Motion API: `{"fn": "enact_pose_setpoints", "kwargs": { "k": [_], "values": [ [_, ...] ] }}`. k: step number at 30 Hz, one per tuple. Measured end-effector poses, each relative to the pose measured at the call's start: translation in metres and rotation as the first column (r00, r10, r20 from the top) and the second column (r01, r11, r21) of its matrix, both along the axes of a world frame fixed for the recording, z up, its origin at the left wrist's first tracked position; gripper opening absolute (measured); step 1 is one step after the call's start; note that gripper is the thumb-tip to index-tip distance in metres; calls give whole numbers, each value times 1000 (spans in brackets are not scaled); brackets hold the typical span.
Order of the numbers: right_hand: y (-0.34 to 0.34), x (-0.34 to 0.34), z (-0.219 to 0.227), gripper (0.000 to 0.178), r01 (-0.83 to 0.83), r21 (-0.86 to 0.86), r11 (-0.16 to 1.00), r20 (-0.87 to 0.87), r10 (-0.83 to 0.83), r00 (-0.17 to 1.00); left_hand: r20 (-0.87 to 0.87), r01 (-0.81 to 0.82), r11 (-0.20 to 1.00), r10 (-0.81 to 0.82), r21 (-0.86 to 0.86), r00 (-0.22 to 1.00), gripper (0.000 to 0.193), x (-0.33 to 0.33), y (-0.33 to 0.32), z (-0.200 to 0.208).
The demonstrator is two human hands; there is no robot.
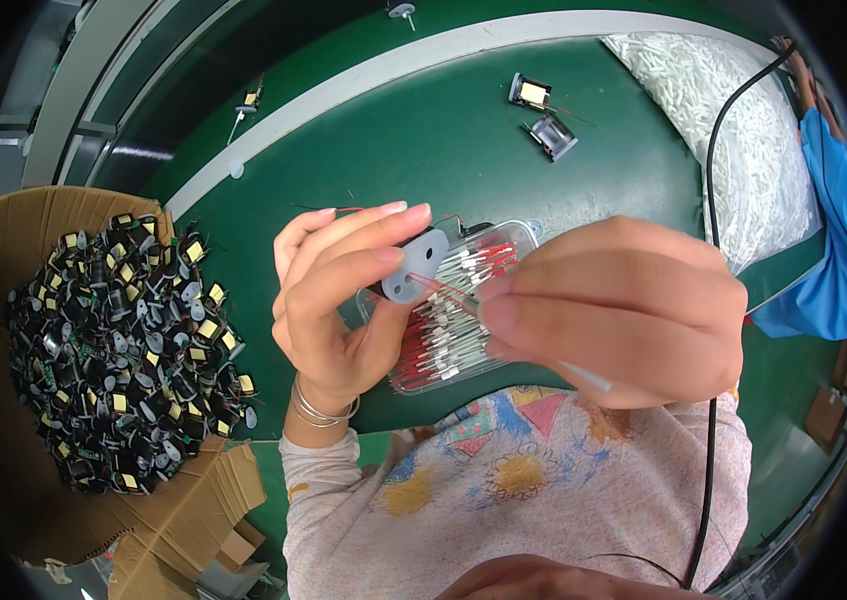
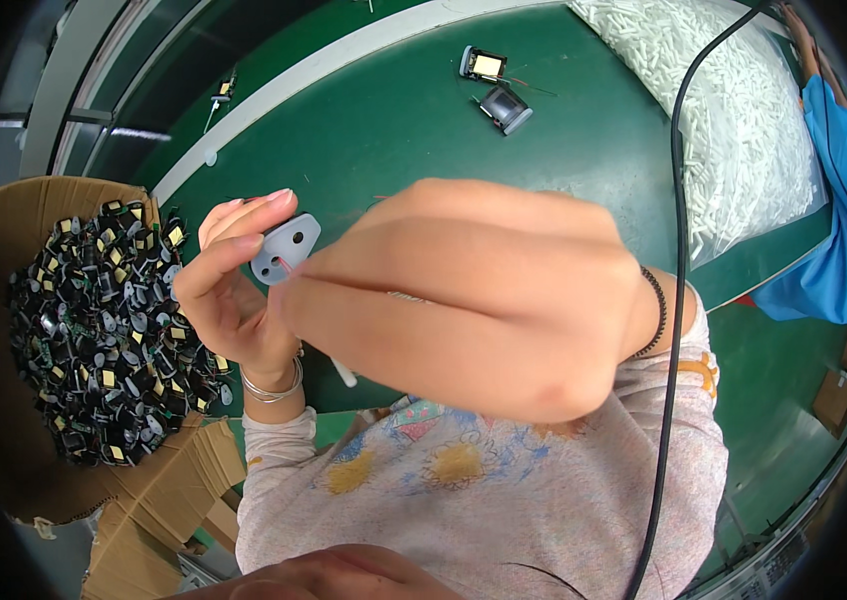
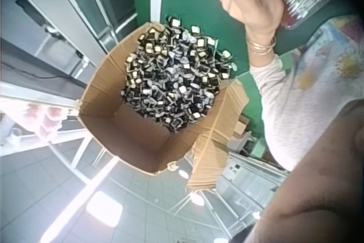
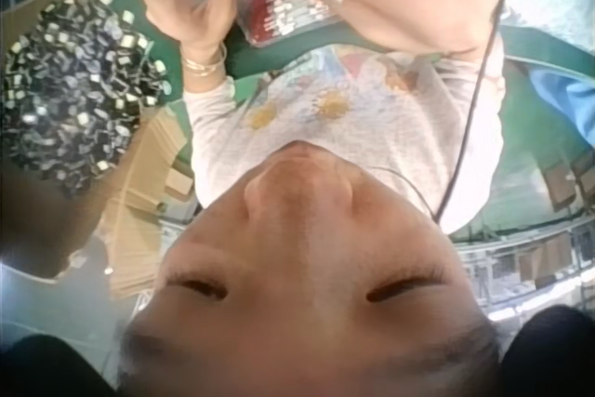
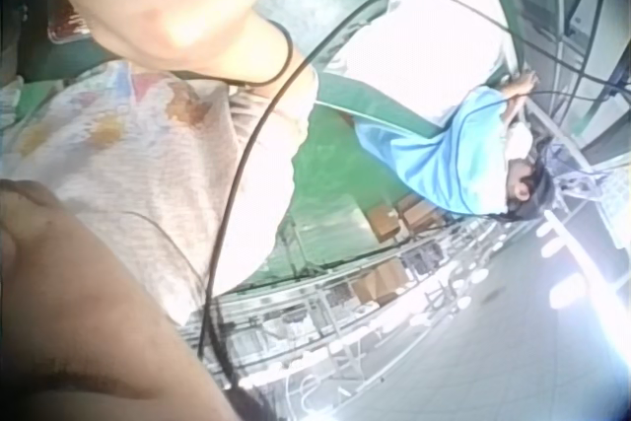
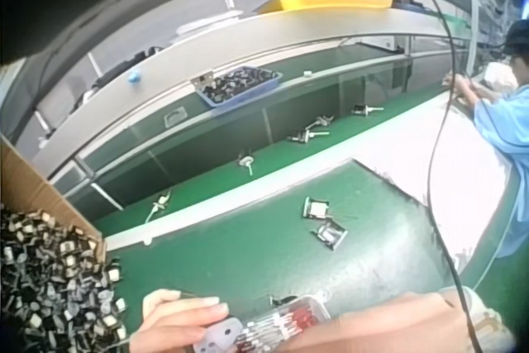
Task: The person assembles electronic components by inserting a wire into a small gray plastic part using a metal tool and then joining it with a black component.
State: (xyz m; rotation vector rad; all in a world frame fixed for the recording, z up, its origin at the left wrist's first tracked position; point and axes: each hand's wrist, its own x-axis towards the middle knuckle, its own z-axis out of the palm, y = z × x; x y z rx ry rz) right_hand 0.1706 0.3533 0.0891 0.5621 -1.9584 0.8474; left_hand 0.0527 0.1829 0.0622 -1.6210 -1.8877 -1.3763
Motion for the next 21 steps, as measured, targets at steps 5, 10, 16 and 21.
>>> {"fn": "enact_pose_setpoints", "kwargs": {
  "k": [5, 10, 16, 21],
  "values": [
    [3, 1, 1, 22, -11, 76, 997, -33, 14, 999, 0, -10, 1000, 10, -1, 1000, 36, 1, -1, 0],
    [-2, 5, 3, 22, 1, 58, 998, 7, -1, 1000, 34, -9, 1000, 9, -5, 999, 38, 2, -2, 4],
    [0, 3, 0, 24, -9, 69, 998, -8, 9, 1000, 42, -23, 1000, 23, -14, 999, 40, 3, -4, 5],
    [2, -1, -6, 26, -8, -45, 999, 18, 9, 1000, -16, -2, 1000, 2, -11, 1000, 39, 2, -1, 4]
  ]
}}
